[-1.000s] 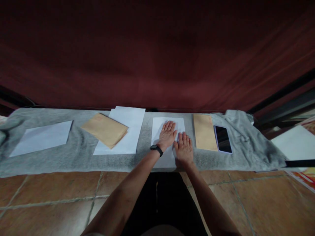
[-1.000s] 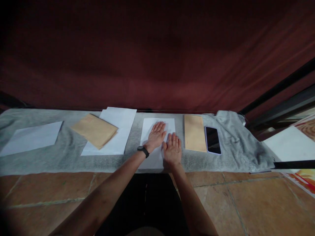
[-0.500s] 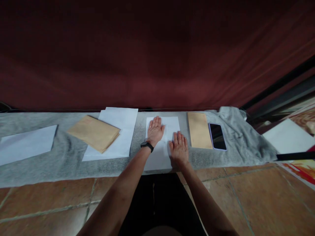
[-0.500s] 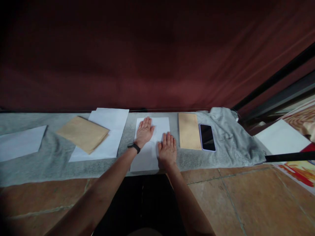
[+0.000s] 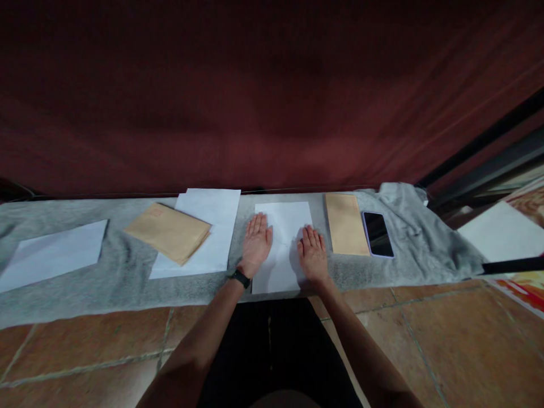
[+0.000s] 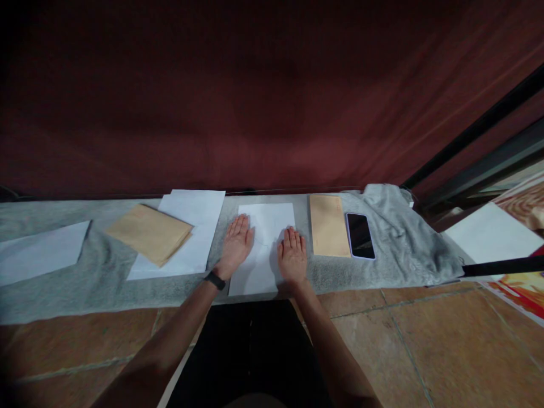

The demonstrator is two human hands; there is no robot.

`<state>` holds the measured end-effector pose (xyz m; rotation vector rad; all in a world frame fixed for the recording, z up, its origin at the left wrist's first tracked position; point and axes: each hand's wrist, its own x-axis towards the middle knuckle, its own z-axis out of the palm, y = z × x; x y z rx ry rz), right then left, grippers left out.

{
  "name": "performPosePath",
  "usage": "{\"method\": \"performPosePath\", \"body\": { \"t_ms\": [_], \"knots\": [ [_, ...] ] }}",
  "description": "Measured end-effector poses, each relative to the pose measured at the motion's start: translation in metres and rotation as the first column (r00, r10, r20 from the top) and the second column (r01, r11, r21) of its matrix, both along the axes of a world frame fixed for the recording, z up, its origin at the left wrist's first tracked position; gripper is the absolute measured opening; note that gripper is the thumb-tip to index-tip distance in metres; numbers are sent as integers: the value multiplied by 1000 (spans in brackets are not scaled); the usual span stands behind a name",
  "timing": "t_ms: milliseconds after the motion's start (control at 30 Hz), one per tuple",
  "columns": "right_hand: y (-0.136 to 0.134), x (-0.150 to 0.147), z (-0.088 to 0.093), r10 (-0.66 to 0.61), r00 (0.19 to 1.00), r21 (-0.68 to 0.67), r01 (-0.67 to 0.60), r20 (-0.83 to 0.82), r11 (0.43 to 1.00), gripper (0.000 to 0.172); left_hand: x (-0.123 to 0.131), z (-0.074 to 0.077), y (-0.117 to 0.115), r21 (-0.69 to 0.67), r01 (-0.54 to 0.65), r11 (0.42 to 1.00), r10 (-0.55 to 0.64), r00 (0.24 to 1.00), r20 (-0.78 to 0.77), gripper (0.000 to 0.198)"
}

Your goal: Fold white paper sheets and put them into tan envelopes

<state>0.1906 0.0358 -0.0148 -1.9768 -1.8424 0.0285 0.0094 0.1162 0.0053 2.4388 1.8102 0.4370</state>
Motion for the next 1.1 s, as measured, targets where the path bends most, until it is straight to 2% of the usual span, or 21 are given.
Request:
{"method": "performPosePath", "body": {
  "t_ms": [133,200,267,433,567,700,833,933,1000,1100],
  "knots": [
    [12,-11,7,240,970,-31,-241,-34,970,51,7,-1,-40,-34,237,971,-237,972,-1,58],
    [21,-19,10,357,934,-51,-358,-25,932,51,10,-3,-47,-62,283,957,-285,958,-32,58],
    [33,-25,11,405,914,-67,-404,2,912,50,12,-5,-46,-72,275,959,-280,958,-63,60],
    [60,-21,8,309,948,-70,-304,78,950,49,10,-5,-33,-47,187,981,-190,979,-75,58],
    [63,-4,4,190,979,-51,-187,78,981,52,-2,-6,-35,-21,119,993,-120,990,-73,60],
    [42,14,0,106,991,-18,-105,78,994,53,-24,-9,-49,11,38,999,-37,997,-71,62],
    [4,27,-3,103,990,4,-104,97,995,53,-44,-6,-74,29,25,999,-23,997,-73,60],
    [-27,31,-4,132,986,-6,-133,104,991,52,-53,2,-98,-8,123,992,-123,987,-99,58],
    [-46,32,-4,158,981,-13,-158,112,987,52,-57,7,-113,-43,232,972,-235,965,-115,56],
    [-65,34,-1,201,972,-23,-200,118,980,51,-61,14,-130,-66,327,943,-333,935,-123,59]
  ]
}}
